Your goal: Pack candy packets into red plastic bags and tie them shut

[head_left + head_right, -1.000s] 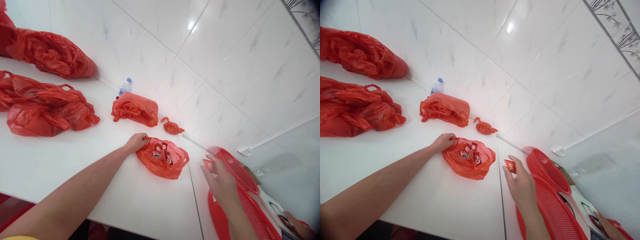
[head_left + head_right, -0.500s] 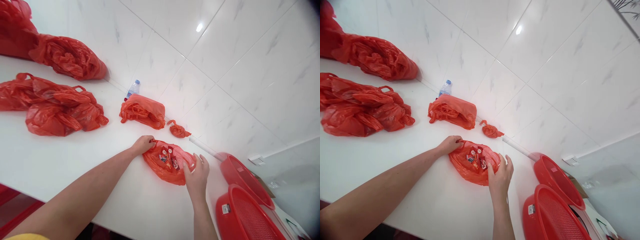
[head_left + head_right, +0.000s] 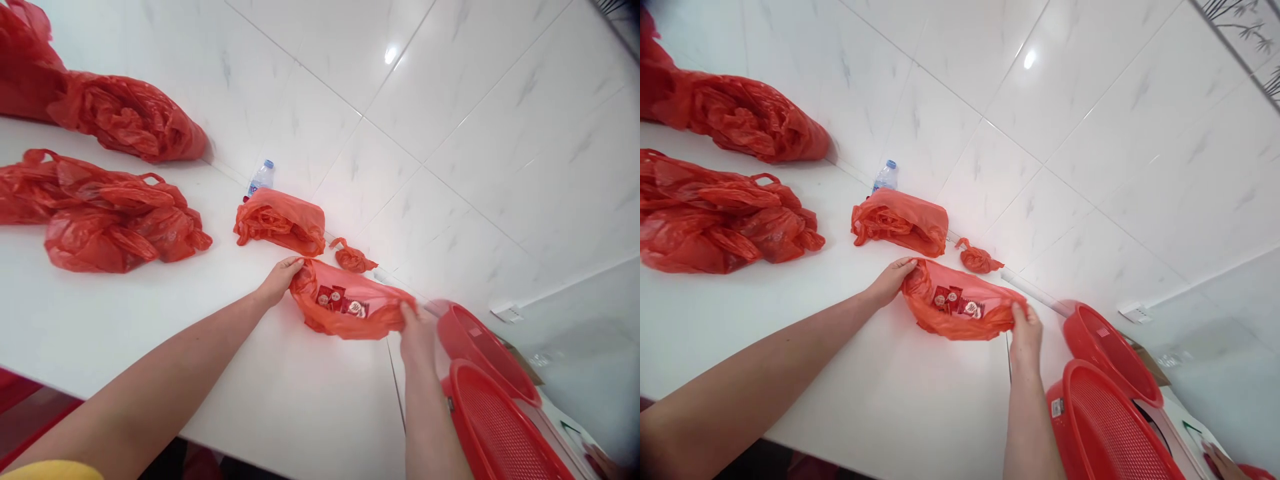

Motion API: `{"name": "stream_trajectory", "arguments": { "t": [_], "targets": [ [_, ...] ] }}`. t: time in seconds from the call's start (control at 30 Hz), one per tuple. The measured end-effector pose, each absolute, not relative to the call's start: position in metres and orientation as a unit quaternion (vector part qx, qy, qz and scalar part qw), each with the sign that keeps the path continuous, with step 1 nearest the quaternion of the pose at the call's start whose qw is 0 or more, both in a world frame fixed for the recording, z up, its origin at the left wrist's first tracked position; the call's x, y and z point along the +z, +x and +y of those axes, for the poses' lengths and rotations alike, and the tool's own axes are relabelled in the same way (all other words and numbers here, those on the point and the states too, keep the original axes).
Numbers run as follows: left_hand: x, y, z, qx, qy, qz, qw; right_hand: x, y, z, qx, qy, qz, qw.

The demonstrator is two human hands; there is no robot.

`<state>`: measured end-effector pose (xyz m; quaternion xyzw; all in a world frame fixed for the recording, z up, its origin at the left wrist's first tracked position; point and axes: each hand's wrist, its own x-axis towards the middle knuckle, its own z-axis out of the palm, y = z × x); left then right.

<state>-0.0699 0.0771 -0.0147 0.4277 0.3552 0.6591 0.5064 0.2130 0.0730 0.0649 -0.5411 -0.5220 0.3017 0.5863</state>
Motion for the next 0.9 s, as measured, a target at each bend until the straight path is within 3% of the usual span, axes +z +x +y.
{"name": "stream_trajectory", "arguments": {
  "t": [0.07, 0.2, 0.27, 0.43, 0.73, 0.9],
  "targets": [
    [-0.012, -0.073, 0.076, 0.671, 0.406, 0.316, 0.535, 0.079, 0.215, 0.075, 0.285, -0.497, -0.519, 0.634],
    [-0.012, -0.077, 0.076, 0.682, 0.369, 0.273, 0.570, 0.077, 0.219, 0.075, 0.287, -0.567, -0.555, 0.537],
    [-0.014, -0.078, 0.077, 0.685, 0.342, 0.259, 0.588, 0.064, 0.222, 0.076, 0.269, -0.585, -0.531, 0.551],
    [-0.017, -0.078, 0.079, 0.682, 0.275, 0.238, 0.634, 0.032, 0.225, 0.087, 0.381, -0.538, -0.481, 0.578],
    [-0.017, -0.075, 0.075, 0.662, 0.353, 0.209, 0.627, -0.023, 0.199, 0.098, 0.371, -0.498, -0.548, 0.560],
    [-0.016, -0.069, 0.071, 0.600, 0.425, 0.186, 0.652, -0.026, 0.184, 0.089, 0.403, -0.483, -0.558, 0.541]
  ]
}}
